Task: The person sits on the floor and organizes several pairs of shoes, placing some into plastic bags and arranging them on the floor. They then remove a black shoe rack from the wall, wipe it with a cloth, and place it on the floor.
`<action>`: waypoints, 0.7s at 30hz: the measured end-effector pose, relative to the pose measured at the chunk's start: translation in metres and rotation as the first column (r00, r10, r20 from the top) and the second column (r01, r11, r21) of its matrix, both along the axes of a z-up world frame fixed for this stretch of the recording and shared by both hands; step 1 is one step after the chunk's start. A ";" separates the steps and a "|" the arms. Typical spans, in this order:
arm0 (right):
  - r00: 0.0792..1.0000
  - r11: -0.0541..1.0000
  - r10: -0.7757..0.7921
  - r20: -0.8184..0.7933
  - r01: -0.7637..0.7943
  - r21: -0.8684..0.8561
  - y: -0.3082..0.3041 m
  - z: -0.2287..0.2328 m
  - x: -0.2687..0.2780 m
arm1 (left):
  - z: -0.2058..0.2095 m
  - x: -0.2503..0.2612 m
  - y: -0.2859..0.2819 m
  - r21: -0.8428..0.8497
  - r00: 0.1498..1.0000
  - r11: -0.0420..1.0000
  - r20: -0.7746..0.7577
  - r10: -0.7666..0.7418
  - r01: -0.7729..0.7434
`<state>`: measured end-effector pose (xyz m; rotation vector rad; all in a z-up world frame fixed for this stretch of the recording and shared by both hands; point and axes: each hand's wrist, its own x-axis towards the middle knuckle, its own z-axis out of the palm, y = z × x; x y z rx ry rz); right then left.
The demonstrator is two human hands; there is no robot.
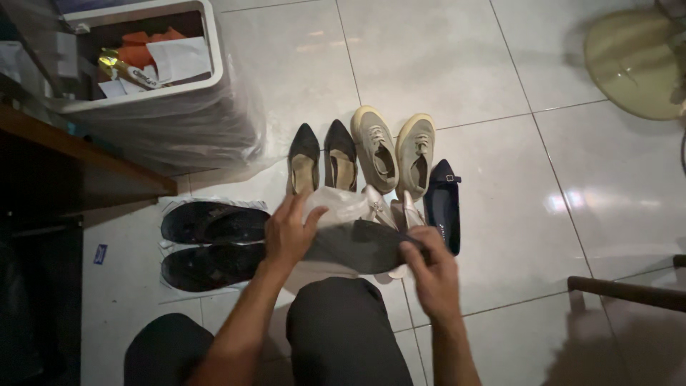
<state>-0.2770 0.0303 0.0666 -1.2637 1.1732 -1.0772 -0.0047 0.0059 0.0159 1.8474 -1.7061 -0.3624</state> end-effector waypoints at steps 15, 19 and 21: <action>0.947 0.933 -0.261 0.187 0.198 0.302 0.004 -0.008 -0.009 | -0.018 -0.023 -0.013 0.474 -0.021 0.866 -0.875 0.483 0.161; 0.909 0.888 -0.341 0.238 0.228 0.399 0.015 -0.026 0.012 | -0.026 -0.042 -0.021 0.558 0.423 0.807 -0.696 0.581 -0.191; 0.861 0.895 -0.343 0.376 0.178 0.410 0.021 -0.030 0.019 | -0.031 -0.042 -0.021 0.474 0.452 0.848 -0.720 0.527 -0.235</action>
